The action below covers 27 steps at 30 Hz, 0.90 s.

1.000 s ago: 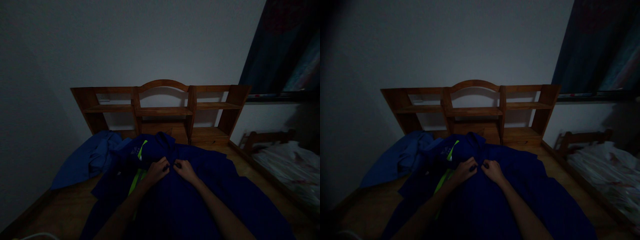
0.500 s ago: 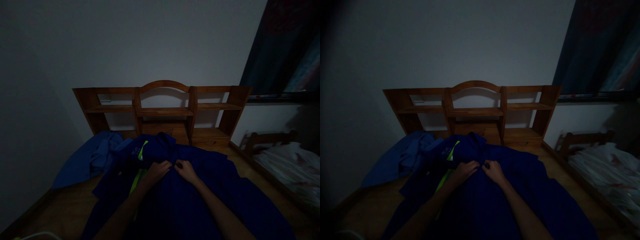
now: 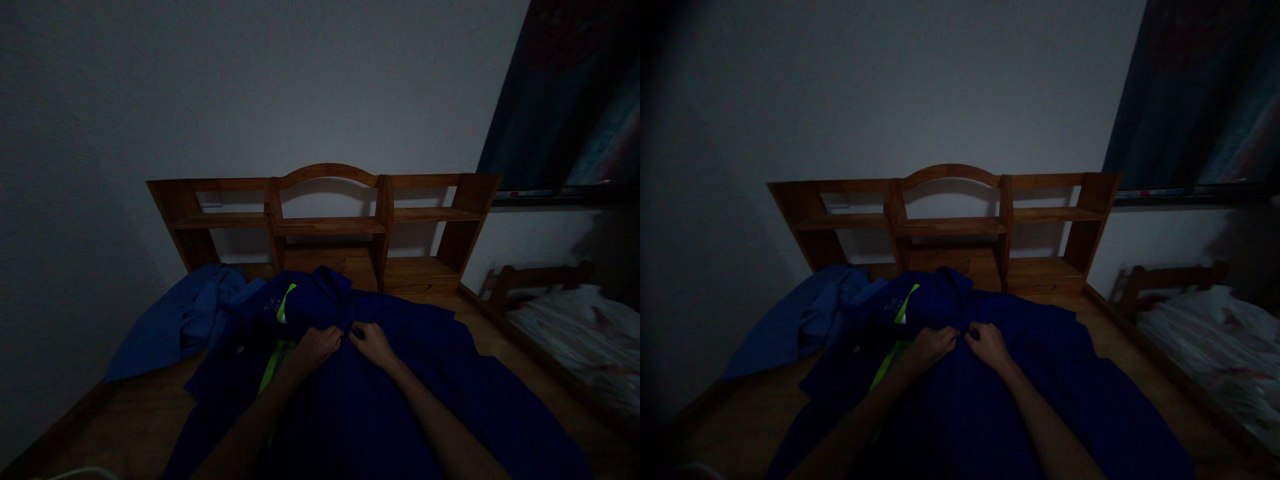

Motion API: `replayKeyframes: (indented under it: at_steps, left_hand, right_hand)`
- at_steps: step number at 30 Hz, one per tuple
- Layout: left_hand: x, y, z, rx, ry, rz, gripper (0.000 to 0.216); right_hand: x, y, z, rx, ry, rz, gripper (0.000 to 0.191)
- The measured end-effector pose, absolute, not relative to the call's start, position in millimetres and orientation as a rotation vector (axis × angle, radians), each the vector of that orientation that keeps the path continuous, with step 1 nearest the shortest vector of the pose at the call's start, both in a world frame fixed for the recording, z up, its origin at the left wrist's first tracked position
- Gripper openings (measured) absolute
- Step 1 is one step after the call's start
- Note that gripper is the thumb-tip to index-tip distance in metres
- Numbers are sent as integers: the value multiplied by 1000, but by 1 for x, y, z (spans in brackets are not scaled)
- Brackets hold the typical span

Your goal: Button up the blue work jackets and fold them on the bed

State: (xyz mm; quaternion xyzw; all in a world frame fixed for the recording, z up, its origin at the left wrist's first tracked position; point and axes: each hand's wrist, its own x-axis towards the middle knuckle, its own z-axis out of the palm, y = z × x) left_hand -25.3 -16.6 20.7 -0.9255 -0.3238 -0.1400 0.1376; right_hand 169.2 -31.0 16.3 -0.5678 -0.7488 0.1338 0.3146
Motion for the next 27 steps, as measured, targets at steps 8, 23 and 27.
replayKeyframes:
  at_steps: [8, 23, 27]
  left_hand:
    - [-25, -18, 23, -2752, -991, -458, 23]
    - [-30, -21, 35, -2878, -1033, -374, 19]
    - [-31, -21, 34, -2883, -1017, -284, 21]
  right_hand:
    - [171, -29, 11, -1499, -1980, 337, 15]
    - [169, -31, 13, -1558, -1997, 305, 21]
    - [168, -31, 14, -1609, -2012, 307, 24]
